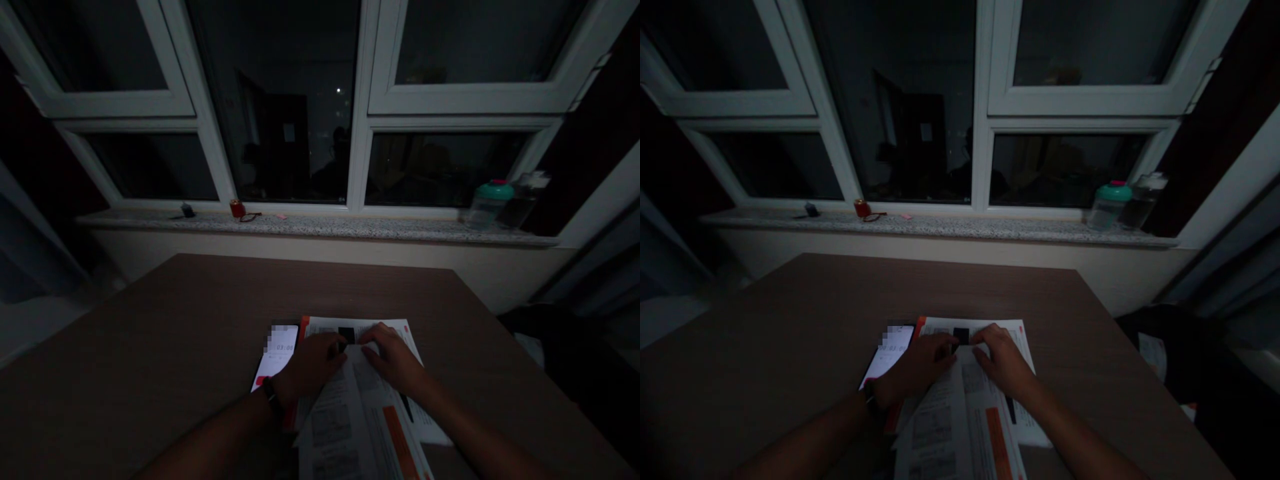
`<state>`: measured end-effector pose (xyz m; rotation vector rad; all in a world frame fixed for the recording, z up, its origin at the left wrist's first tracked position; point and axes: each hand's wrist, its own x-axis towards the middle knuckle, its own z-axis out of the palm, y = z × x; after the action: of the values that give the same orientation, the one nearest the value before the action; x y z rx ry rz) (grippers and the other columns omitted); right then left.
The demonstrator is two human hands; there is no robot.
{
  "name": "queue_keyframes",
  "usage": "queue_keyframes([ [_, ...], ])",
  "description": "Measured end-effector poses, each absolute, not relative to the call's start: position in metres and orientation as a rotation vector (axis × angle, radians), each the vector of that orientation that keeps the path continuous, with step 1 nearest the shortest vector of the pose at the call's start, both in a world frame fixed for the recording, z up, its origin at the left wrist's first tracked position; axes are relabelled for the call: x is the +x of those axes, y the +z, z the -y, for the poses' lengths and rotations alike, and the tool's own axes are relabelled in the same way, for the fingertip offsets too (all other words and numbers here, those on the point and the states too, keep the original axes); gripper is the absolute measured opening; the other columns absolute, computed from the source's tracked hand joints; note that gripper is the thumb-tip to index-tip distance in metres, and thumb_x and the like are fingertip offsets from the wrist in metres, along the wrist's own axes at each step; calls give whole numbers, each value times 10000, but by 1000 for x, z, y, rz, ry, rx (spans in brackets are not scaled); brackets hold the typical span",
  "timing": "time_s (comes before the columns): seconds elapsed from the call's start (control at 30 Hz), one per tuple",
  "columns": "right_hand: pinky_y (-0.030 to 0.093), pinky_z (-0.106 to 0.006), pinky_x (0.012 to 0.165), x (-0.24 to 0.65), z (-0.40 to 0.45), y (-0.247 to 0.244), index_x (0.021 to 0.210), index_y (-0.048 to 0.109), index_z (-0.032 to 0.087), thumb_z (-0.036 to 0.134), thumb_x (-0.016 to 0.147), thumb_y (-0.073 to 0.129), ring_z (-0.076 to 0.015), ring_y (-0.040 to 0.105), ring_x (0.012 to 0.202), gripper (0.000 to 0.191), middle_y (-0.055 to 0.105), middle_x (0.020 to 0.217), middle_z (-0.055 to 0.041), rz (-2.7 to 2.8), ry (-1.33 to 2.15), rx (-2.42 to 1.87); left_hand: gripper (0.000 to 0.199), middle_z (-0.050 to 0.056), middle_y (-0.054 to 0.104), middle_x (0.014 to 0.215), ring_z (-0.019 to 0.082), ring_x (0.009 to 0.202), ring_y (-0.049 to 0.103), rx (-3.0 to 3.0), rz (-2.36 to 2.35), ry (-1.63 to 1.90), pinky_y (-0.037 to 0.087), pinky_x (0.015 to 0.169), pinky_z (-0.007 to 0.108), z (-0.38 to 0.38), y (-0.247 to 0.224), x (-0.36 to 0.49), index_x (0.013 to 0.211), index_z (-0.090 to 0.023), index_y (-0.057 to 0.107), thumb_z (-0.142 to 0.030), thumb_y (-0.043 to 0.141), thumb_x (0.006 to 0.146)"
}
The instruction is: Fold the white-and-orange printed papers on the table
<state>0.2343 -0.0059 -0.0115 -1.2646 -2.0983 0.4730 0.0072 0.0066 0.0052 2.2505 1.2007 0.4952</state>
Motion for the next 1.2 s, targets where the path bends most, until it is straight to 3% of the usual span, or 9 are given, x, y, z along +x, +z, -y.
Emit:
queue_keyframes([
  [0.2, 434, -370, 862, 228, 11, -8, 950, 635, 216, 117, 842, 563, -232, 558, 950, 163, 621, 956, -50, 2131, 447, -1290, 144, 5, 683, 908, 194, 849, 627, 2288, -1198, 507, 427, 707, 277, -7, 5, 11, 957, -206, 662, -290, 563, 896],
  [1.2, 398, -346, 834, 211, 18, 4, 843, 649, 195, 92, 804, 598, -216, 556, 903, 121, 629, 865, -34, 2239, 296, -1309, 125, 13, 657, 857, 175, 774, 594, 2397, -1192, 564, 400, 702, 277, -6, -1, 20, 863, -187, 637, -194, 516, 896],
])
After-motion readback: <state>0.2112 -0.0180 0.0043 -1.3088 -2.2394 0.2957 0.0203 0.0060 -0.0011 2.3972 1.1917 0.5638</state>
